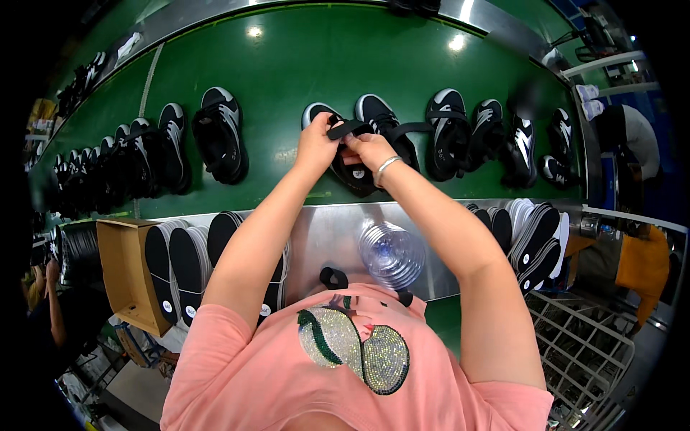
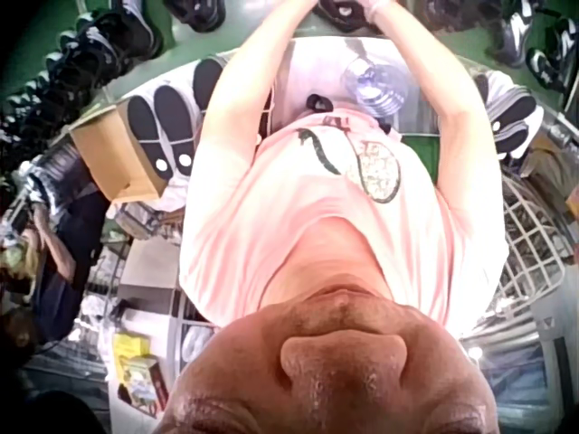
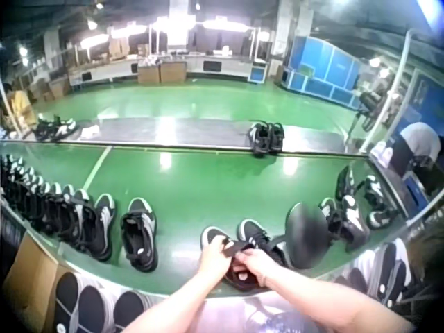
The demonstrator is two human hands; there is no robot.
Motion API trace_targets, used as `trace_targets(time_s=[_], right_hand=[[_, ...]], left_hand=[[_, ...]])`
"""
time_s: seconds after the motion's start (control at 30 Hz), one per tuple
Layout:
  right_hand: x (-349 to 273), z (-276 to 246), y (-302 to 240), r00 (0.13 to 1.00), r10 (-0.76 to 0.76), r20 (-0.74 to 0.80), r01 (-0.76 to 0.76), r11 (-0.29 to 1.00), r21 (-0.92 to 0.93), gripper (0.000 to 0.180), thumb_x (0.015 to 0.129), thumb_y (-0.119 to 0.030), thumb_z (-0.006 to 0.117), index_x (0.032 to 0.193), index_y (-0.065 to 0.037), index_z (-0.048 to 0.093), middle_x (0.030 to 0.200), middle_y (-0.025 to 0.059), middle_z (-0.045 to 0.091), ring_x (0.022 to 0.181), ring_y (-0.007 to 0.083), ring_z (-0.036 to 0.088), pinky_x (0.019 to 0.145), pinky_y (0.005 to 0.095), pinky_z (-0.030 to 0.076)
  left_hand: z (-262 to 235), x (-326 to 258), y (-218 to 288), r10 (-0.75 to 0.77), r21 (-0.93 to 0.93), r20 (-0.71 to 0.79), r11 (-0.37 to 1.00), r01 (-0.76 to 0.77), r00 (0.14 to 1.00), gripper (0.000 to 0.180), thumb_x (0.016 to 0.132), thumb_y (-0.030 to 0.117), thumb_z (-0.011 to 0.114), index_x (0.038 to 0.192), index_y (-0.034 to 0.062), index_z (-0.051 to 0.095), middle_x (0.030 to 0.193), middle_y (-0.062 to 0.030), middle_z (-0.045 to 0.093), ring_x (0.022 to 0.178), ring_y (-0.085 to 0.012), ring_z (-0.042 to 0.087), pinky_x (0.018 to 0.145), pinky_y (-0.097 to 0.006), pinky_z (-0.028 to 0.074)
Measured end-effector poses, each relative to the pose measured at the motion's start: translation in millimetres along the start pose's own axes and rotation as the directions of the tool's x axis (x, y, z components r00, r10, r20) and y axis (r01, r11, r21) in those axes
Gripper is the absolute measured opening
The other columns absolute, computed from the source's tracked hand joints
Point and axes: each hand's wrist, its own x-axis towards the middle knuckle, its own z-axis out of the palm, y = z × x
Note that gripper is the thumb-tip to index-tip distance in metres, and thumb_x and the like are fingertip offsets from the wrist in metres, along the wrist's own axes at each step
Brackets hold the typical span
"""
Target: The person inserts white insoles into black shoes and fastens the velcro straps on a production line. The person also gathers plastic bags from the floor and places several completed shoes into a large cardboard box.
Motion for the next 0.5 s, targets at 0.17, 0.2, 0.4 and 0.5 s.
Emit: trace_targets(time_s=[0.17,0.2,0.4,0.5], right_hand=[[-1.1,3.3,-0.3,0.998,-0.056,-0.01,0.056,0.998,0.007,0.018,0.082,-0.018,0.055,0.077,-0.001,0.056,0.063,0.0028,0.055,0.064,0.0115,0.054,0.062,0.0234,0.042],[-8.1,-0.7,-1.8,0.99,-0.119,0.08,0.113,0.991,0.075,0.017,0.082,-0.017,0.054,0.075,-0.001,0.056,0.061,0.0025,0.054,0.064,0.0111,0.053,0.063,0.0234,0.042],[-133.6,-40.0,-25.7,0.835,-0.513,0.199,0.507,0.578,-0.64,0.012,0.077,-0.02,0.057,0.073,-0.01,0.062,0.076,-0.0003,0.062,0.072,0.0142,0.057,0.097,0.0402,0.02],[-184.0,-60.4,3.9,0.714,-0.628,0.309,0.476,0.112,-0.872,0.011,0.074,-0.016,0.056,0.08,-0.012,0.062,0.07,-0.0004,0.059,0.073,0.0153,0.056,0.087,0.0391,0.032]], left_hand=[[4.6,7.2,-11.9,-0.022,-0.09,-0.028,0.996,0.02,0.999,0.022,0.079,0.022,0.053,0.091,0.0044,0.053,0.078,-0.0175,0.06,0.076,-0.0345,0.058,0.065,-0.04,0.045],[0.5,5.3,-2.1,-0.047,-0.115,-0.071,0.993,0.038,0.996,0.021,0.079,0.021,0.053,0.091,0.0043,0.053,0.078,-0.0175,0.06,0.076,-0.0342,0.058,0.064,-0.039,0.045],[-27.1,5.6,3.6,0.233,0.009,-0.245,0.971,-0.238,0.941,0.017,0.073,0.008,0.055,0.09,0.0058,0.054,0.08,-0.0158,0.06,0.076,-0.0335,0.058,0.065,-0.037,0.045],[-48.3,10.9,8.5,0.291,0.342,-0.306,0.922,-0.18,0.906,0.026,0.072,0.005,0.053,0.098,0.0075,0.053,0.093,-0.0138,0.058,0.089,-0.0323,0.054,0.076,-0.037,0.041]])
